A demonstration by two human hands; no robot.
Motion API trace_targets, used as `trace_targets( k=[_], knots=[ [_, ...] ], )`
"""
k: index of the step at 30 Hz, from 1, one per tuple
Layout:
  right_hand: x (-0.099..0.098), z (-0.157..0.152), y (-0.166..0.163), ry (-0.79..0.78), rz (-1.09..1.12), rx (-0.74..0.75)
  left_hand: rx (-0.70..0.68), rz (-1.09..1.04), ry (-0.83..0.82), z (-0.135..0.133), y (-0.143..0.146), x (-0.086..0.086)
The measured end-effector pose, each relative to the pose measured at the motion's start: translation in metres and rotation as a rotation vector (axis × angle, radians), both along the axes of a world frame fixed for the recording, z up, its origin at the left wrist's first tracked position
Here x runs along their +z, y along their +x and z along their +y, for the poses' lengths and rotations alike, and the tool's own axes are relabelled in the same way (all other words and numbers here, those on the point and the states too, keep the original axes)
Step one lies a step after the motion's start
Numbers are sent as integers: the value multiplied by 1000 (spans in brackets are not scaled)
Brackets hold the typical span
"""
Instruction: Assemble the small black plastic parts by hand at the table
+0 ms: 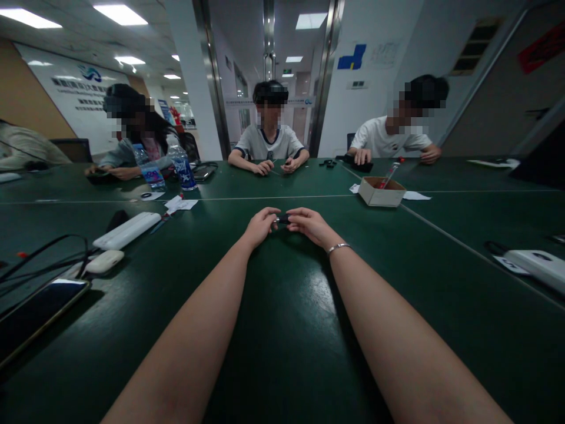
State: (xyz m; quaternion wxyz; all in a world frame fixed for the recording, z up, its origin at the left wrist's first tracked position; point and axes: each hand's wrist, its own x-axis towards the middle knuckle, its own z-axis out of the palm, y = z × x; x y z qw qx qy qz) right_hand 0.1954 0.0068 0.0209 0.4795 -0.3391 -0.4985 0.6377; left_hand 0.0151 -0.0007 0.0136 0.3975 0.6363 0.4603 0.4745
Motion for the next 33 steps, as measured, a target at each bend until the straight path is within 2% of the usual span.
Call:
trace_targets(
  k=[33],
  knots=[
    [1,-1,0,1,-15,5,-3,16,20,2,-2,-4]
  ],
)
